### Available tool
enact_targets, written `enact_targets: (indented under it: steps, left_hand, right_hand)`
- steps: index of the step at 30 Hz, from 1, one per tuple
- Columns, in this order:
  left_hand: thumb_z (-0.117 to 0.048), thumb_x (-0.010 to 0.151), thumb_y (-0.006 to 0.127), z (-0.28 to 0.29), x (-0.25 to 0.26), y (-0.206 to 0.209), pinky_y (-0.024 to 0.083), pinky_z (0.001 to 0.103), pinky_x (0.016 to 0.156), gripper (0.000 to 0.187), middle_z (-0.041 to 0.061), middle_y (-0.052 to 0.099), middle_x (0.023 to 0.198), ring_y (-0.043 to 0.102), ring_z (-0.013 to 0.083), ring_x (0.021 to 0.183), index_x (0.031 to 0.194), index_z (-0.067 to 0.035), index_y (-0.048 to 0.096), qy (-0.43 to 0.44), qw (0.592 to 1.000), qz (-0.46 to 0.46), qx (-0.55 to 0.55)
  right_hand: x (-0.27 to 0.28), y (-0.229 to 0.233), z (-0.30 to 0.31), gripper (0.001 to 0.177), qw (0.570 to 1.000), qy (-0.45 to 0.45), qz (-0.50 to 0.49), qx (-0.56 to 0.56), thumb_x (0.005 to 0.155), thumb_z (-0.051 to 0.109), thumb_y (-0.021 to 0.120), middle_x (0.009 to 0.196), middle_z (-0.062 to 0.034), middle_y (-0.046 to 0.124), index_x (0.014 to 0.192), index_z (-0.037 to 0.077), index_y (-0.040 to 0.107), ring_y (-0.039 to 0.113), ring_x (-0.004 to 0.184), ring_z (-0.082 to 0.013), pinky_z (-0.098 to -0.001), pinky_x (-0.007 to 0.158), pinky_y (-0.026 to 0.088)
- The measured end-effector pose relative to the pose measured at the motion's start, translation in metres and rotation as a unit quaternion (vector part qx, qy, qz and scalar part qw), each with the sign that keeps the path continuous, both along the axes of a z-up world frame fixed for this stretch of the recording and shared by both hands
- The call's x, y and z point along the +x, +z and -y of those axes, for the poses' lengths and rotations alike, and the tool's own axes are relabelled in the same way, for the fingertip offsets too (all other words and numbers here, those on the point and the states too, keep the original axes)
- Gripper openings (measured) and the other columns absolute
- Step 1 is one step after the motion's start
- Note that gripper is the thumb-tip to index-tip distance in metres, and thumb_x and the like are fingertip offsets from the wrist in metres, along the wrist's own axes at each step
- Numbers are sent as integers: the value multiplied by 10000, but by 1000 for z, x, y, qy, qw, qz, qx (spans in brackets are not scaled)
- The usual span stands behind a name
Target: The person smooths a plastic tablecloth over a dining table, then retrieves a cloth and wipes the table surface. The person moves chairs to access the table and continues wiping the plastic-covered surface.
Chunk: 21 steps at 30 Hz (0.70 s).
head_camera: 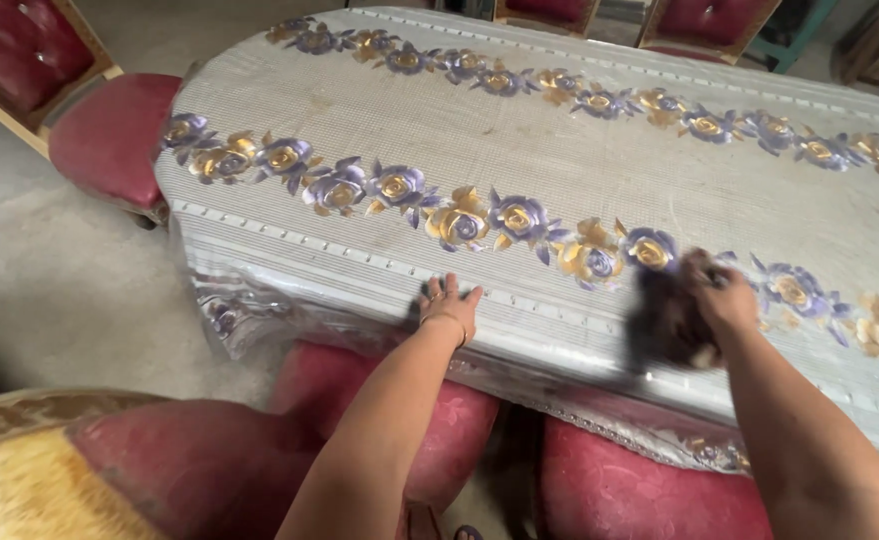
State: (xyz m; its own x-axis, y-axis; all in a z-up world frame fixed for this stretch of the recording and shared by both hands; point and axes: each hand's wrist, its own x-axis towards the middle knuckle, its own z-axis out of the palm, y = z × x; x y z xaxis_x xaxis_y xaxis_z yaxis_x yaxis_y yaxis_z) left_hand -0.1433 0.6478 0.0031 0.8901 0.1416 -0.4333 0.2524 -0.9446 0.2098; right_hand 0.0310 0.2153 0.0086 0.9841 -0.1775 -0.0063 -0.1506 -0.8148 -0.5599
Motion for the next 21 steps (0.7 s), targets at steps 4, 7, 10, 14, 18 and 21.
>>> enact_targets:
  steps: [4, 7, 10, 14, 18, 21]
  left_hand:
    - [-182, 954, 595, -4, -9, -4, 135, 623, 1229, 837, 127, -75, 1735, -20, 392, 1591, 1633, -414, 163, -2, 999, -50, 5]
    - [-211, 889, 718, -2, -15, 13, 117, 613, 1241, 1010, 128, -81, 1731, -9, 367, 1588, 1664, -380, 92, -34, 994, -98, 46]
    - [-351, 935, 660, -9, -10, 22, 170, 563, 1261, 850, 97, -41, 1743, 31, 362, 1598, 1634, -394, 180, -22, 996, -89, -7]
    - [-406, 914, 682, -28, 0, -7, 214, 495, 1265, 866, 46, 14, 1744, 83, 321, 1600, 1634, -332, 207, -45, 996, -69, -34]
    - [-420, 874, 717, -56, 21, -61, 219, 410, 1263, 902, 62, 85, 1732, 140, 316, 1584, 1627, -271, 244, -109, 992, -23, -66]
    - [-389, 870, 736, -69, 30, -86, 221, 389, 1258, 892, 113, 116, 1720, 164, 321, 1570, 1620, -249, 274, -158, 985, 4, -72]
  right_hand:
    - [-18, -36, -1, 1044, 985, -91, -121, -87, 794, 517, 832, 1449, -283, 507, 1616, 181, 283, 521, 1311, -450, -488, 1087, 440]
    - [-31, -30, -61, 893, 962, -128, -186, -153, 854, 428, 779, 1623, -173, 331, 1592, 246, 309, 309, 1466, -454, -638, 1113, 381]
    - [-48, -13, -133, 956, 974, -59, -158, -149, 814, 336, 803, 1635, -164, 293, 1607, 239, 278, 265, 1472, -464, -651, 1116, 371]
    - [-71, -7, -228, 843, 982, 3, -133, -135, 818, 175, 743, 1654, -88, 261, 1556, 330, 367, 252, 1450, -479, -642, 1125, 335]
    - [-89, -27, -283, 745, 985, 61, -102, -124, 853, 162, 696, 1633, -64, 350, 1533, 347, 454, 264, 1467, -464, -662, 1151, 320]
    - [-94, -45, -305, 663, 972, 135, -86, -169, 835, 136, 707, 1597, -43, 418, 1444, 335, 536, 323, 1449, -442, -596, 1109, 369]
